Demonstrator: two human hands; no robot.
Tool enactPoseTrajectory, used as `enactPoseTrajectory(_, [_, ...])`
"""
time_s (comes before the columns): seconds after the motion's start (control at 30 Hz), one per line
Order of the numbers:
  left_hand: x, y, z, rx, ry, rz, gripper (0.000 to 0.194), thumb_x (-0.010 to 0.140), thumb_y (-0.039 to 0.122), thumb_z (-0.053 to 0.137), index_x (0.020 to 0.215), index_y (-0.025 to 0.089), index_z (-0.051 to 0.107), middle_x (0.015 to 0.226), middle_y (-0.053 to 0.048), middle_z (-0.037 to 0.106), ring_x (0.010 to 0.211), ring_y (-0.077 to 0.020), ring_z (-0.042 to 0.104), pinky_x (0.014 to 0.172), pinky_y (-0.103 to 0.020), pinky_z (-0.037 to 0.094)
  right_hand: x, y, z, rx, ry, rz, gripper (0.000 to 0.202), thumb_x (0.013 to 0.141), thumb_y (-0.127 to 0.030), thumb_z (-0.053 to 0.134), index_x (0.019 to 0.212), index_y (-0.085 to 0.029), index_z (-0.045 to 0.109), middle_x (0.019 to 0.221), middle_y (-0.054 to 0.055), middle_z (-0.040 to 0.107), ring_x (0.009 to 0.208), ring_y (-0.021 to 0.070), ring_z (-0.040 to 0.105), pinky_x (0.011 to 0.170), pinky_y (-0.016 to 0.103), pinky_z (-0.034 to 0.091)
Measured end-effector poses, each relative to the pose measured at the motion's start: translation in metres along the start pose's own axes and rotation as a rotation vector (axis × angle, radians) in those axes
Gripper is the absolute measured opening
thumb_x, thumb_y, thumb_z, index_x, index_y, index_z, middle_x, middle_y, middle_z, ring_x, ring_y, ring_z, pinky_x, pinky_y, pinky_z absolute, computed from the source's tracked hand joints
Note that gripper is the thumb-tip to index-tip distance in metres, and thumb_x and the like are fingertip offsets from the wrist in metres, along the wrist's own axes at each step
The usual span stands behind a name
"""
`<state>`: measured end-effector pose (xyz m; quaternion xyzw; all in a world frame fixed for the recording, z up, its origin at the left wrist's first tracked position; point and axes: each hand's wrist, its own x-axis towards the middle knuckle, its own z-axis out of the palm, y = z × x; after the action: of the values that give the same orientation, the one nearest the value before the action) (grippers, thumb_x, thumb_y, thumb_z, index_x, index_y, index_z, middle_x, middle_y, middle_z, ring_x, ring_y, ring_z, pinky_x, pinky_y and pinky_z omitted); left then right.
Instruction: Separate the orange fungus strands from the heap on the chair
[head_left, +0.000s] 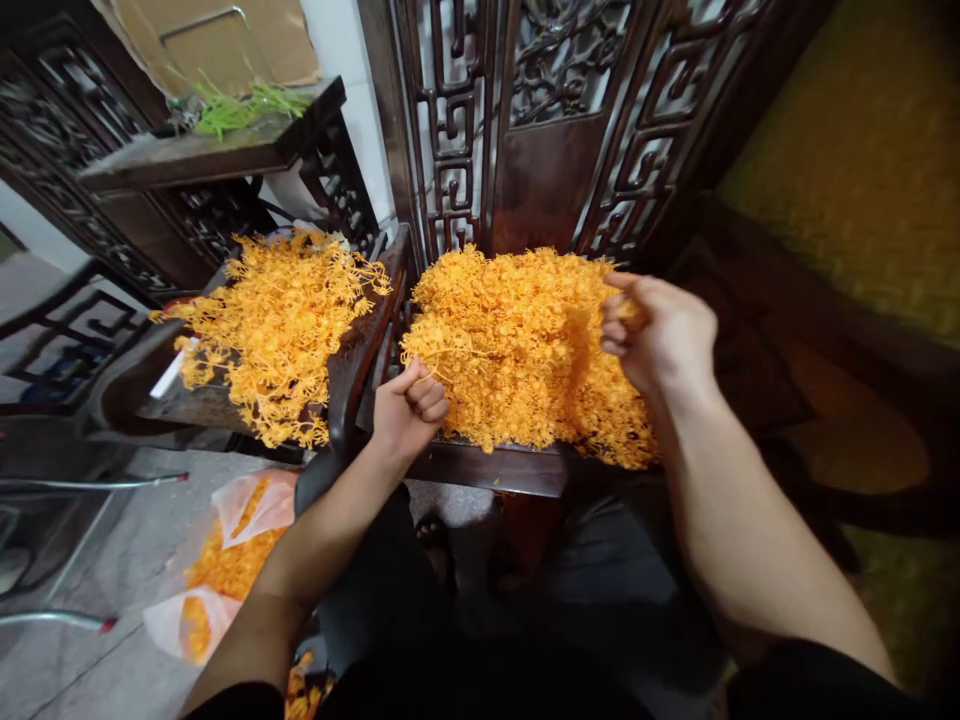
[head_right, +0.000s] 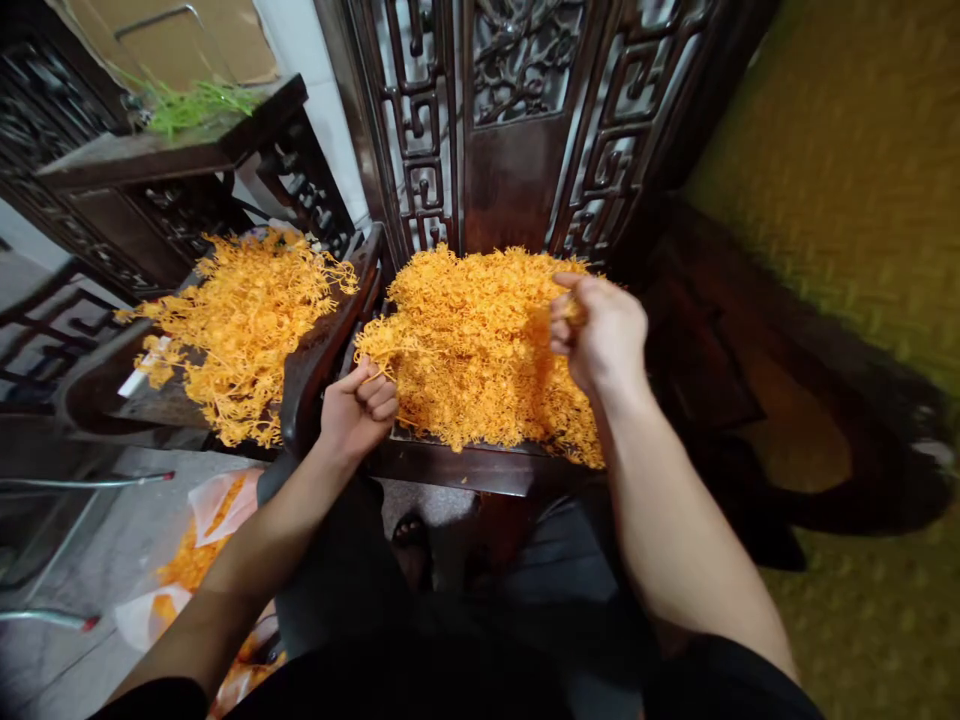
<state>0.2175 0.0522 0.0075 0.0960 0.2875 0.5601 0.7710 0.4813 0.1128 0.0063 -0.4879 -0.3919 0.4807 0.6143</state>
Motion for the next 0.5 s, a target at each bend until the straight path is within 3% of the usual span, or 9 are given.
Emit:
enactPoseTrajectory(0.07, [-0.004,-0.002,0.000,-0.004,-0.058,-0.004,0.044,0.107,0.021,0.035,0.066,0.015,0.050,0.054,0.010,0.008,0.041,-0.0063,0.018,0.041,-0.020,0.013,-0.016,0.002,0.012,0.036,-0.133,0.142,0.044,0.080,-0.041,0.073,0.120,-0.024,0.062,0.071,-0.003,0.054,0.048,0.0095,0.039,0.043,0.024,0.021])
enactPoseTrajectory(0.17, [-0.006,-0.008,0.002,0.005,-0.084,-0.038,0.044,0.107,0.022,0.036,0.068,0.014,0.053,0.052,0.010,0.009,0.040,-0.0063,0.019,0.040,-0.019,0.015,-0.051,0.015,0.042,0.042,-0.394,0.296,0.053,0.078,-0.037,0.075,0.129,-0.026,0.063,0.063,-0.007,0.038,0.051,0.0086,0.031,0.047,0.023,0.018])
enactPoseTrajectory(0.23, [-0.007,-0.011,0.001,0.002,-0.091,-0.050,0.045,0.108,0.023,0.036,0.067,0.014,0.053,0.051,0.010,0.010,0.039,-0.0060,0.019,0.040,-0.019,0.017,-0.069,0.023,0.056,0.071,-0.419,0.367,0.053,0.072,-0.029,0.073,0.124,-0.024,0.066,0.064,-0.007,0.034,0.053,0.0085,0.029,0.048,0.024,0.016])
enactPoseTrajectory(0.37, [-0.009,-0.015,-0.002,-0.030,-0.119,-0.045,0.044,0.108,0.023,0.037,0.069,0.013,0.056,0.050,0.010,0.014,0.038,-0.0053,0.021,0.040,-0.018,0.018,-0.084,0.022,0.060,0.186,-0.471,0.495,0.063,0.057,-0.018,0.067,0.120,-0.024,0.065,0.077,-0.002,0.048,0.062,0.0106,0.038,0.047,0.023,0.015])
enactPoseTrajectory(0.43, [-0.010,-0.018,-0.001,-0.034,-0.117,-0.036,0.043,0.107,0.022,0.038,0.070,0.012,0.056,0.049,0.010,0.015,0.038,-0.0050,0.022,0.039,-0.018,0.018,-0.085,0.019,0.058,0.194,-0.529,0.522,0.059,0.060,-0.020,0.073,0.118,-0.024,0.064,0.082,-0.001,0.051,0.065,0.0112,0.042,0.047,0.022,0.016])
enactPoseTrajectory(0.5, [-0.010,-0.020,0.000,-0.025,-0.101,-0.027,0.043,0.107,0.022,0.037,0.070,0.012,0.057,0.049,0.010,0.015,0.038,-0.0049,0.020,0.039,-0.018,0.018,-0.083,0.018,0.057,0.122,-0.545,0.489,0.047,0.070,-0.035,0.080,0.112,-0.024,0.062,0.079,-0.002,0.049,0.063,0.0108,0.042,0.046,0.022,0.016])
